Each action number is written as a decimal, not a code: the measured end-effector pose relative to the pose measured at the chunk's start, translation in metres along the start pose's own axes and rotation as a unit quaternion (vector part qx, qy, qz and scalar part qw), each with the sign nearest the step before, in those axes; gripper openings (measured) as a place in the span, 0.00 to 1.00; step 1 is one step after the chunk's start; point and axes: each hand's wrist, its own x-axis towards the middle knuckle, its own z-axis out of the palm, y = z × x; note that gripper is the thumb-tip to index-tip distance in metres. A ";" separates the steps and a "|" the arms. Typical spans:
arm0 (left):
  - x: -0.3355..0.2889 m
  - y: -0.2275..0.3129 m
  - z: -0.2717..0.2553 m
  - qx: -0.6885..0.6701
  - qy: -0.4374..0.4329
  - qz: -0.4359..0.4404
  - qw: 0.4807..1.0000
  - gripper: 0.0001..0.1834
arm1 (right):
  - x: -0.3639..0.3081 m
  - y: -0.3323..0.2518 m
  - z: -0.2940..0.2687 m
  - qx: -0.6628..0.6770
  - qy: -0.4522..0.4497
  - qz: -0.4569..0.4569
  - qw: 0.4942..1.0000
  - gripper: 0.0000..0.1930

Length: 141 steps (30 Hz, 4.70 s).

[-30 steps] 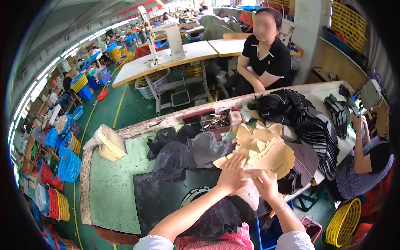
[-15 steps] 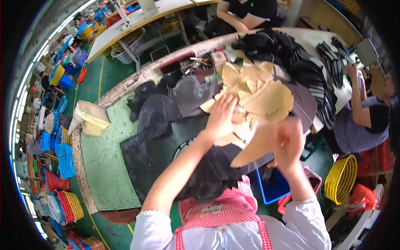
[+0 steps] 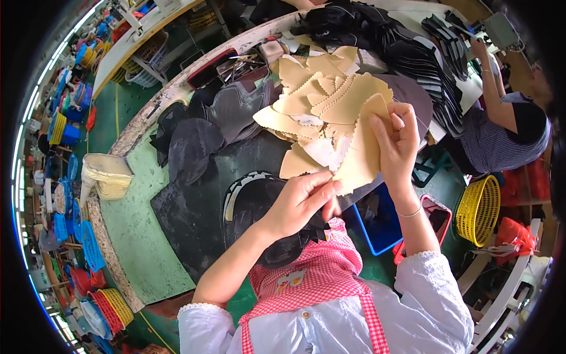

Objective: Organizing and stacking cut shoe upper components.

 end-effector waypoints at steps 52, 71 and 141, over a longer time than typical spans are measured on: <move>-0.003 0.073 -0.030 0.419 0.124 0.040 0.899 0.03 | -0.060 -0.028 -0.105 -0.325 -0.261 0.136 0.899 0.11; -0.013 0.061 -0.039 0.343 0.224 0.026 0.912 0.07 | -0.053 -0.036 -0.067 0.153 -0.209 0.293 0.920 0.14; -0.142 -0.011 -0.079 0.114 0.362 -0.217 0.900 0.15 | -0.042 0.010 0.101 -0.193 -0.396 0.325 0.837 0.08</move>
